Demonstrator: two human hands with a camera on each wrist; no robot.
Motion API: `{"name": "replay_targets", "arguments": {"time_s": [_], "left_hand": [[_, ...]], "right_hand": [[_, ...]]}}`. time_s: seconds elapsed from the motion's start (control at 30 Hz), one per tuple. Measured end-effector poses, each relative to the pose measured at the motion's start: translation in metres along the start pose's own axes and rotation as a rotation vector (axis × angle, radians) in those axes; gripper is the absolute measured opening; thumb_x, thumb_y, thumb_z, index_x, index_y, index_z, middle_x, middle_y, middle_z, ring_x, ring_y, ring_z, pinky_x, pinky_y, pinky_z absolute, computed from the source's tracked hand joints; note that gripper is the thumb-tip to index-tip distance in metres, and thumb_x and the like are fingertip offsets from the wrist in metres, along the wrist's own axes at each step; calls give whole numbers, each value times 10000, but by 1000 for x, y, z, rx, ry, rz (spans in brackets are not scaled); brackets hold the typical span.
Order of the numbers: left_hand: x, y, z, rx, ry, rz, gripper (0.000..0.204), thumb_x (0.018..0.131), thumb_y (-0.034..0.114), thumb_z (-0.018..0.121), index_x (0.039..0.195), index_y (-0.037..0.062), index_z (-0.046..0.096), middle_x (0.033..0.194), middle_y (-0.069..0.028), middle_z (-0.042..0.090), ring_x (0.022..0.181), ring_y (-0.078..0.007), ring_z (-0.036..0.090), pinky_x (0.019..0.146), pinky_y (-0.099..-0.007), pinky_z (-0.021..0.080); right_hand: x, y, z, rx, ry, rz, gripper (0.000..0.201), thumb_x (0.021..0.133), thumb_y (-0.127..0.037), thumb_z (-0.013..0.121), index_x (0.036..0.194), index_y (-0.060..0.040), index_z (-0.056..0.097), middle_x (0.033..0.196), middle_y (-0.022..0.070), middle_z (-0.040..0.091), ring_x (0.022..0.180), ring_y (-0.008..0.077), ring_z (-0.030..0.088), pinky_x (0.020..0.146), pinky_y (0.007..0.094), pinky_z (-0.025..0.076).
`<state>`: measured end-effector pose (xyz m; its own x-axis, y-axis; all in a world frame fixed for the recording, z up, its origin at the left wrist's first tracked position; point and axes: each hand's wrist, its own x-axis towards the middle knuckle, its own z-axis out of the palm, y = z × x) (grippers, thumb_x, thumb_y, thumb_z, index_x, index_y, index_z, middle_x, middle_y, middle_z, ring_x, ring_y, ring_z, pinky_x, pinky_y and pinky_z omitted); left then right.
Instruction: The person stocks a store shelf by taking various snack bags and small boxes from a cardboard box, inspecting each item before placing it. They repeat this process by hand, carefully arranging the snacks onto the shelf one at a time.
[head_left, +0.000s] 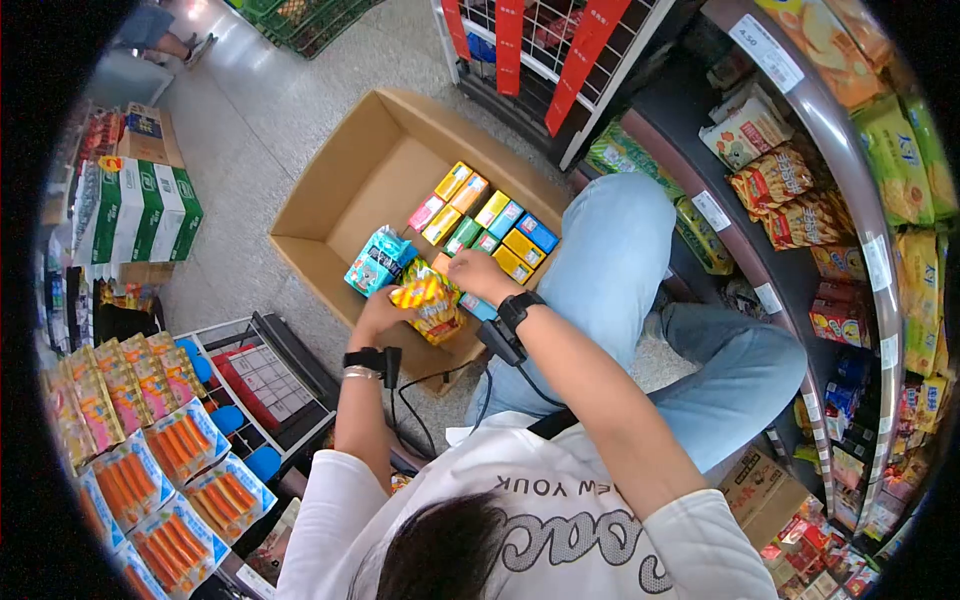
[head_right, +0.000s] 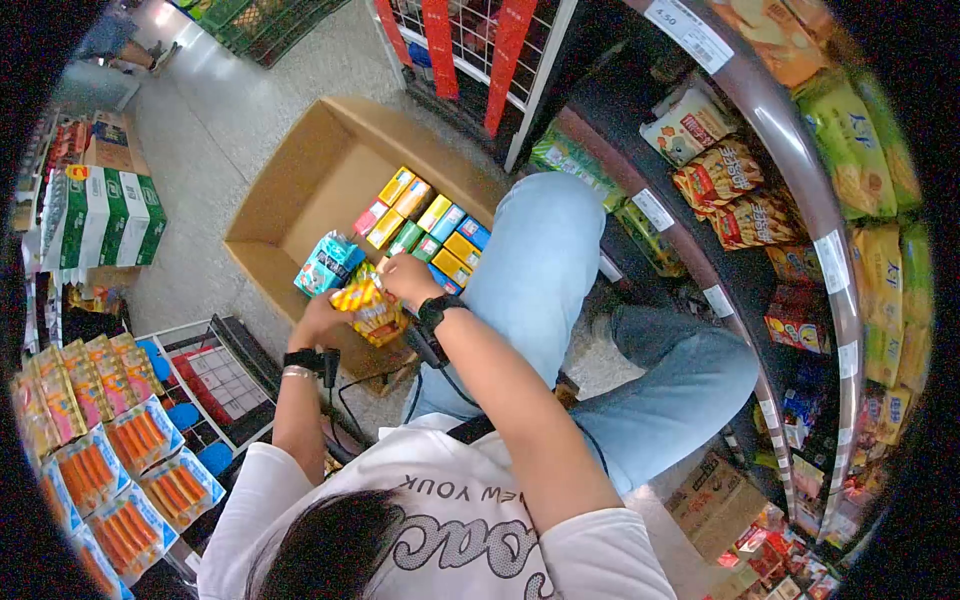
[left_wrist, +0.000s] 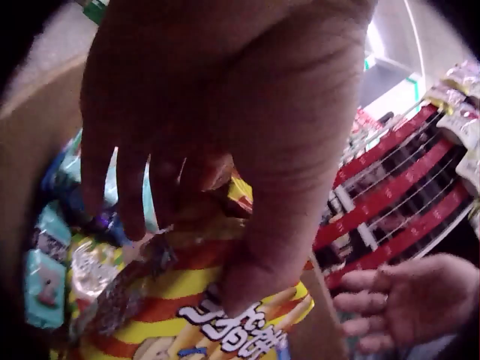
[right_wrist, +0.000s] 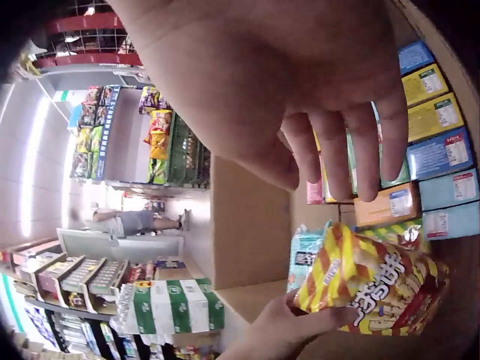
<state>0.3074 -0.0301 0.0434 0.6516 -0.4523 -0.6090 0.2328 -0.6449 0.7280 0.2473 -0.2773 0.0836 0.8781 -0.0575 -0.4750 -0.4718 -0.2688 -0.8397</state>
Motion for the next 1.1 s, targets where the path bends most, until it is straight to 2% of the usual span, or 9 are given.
{"name": "replay_targets", "arguments": {"time_s": [0.07, 0.1, 0.17, 0.27, 0.37, 0.5, 0.6, 0.9, 1.1], "left_hand": [[-36, 80, -19, -66, 48, 19, 530, 586, 76, 796, 1070, -8, 597, 988, -45, 644, 940, -149, 600, 828, -308, 479], [-44, 99, -24, -181, 71, 102, 528, 612, 49, 779, 1097, -7, 578, 1015, -50, 635, 956, -149, 594, 839, -304, 476], [-56, 131, -29, -410, 110, 275, 530, 663, -6, 746, 1151, -4, 541, 1068, -59, 617, 988, -148, 583, 859, -296, 470], [-61, 189, -30, -357, 200, 477, 538, 710, -45, 707, 1202, -8, 492, 1117, -81, 595, 1016, -148, 571, 871, -283, 467], [-68, 249, -9, -419, 232, 554, 491, 745, 10, 702, 1193, -7, 502, 1112, -79, 600, 1005, -136, 574, 857, -274, 470], [-85, 310, 36, -589, 63, 508, 457, 798, 111, 682, 1202, 3, 499, 1115, -79, 594, 980, -127, 582, 821, -267, 482], [-89, 335, 74, -657, -1, 420, 463, 805, 109, 673, 1216, 8, 487, 1123, -81, 584, 970, -137, 587, 811, -266, 486], [-110, 364, 202, -474, -580, 378, 701, 769, 105, 708, 1338, 14, 309, 1233, -116, 499, 1128, -195, 492, 952, -339, 401], [-112, 357, 257, -407, -678, 278, 656, 794, 125, 691, 1332, 4, 335, 1217, -80, 512, 1110, -168, 496, 958, -324, 396]], "right_hand": [[1, -9, -5, 185, -47, -1, 439, 758, -253, 673, 1084, 24, 573, 928, 154, 658, 888, 260, 630, 783, 352, 494], [-22, -40, -25, 136, 5, -55, 528, 762, -226, 691, 1170, 51, 502, 1050, 157, 624, 987, 233, 598, 842, 339, 478], [-23, -37, -32, 207, 86, -211, 551, 735, -254, 720, 1172, 13, 516, 1102, 167, 601, 1026, 255, 579, 861, 342, 464], [-50, -65, -68, 258, 116, -307, 646, 725, -274, 740, 1232, 16, 463, 1211, 175, 541, 1137, 261, 515, 941, 342, 415], [-84, -87, -103, 319, 178, -402, 649, 756, -250, 729, 1263, 19, 427, 1255, 172, 511, 1178, 250, 487, 992, 358, 378], [-130, -90, -143, 532, 182, -518, 623, 778, -195, 727, 1267, 28, 413, 1214, 179, 528, 1110, 219, 520, 960, 351, 408], [-172, -78, -169, 628, 224, -493, 601, 783, -186, 723, 1254, 31, 420, 1168, 154, 555, 1044, 183, 547, 914, 319, 435], [-280, -15, -210, 981, 615, -425, 471, 832, -85, 648, 1244, 18, 445, 1125, 117, 575, 1018, 151, 556, 884, 288, 453], [-317, 17, -216, 1111, 775, -419, 468, 856, -98, 615, 1267, 15, 423, 1148, 112, 554, 1046, 157, 539, 885, 287, 448]]}}
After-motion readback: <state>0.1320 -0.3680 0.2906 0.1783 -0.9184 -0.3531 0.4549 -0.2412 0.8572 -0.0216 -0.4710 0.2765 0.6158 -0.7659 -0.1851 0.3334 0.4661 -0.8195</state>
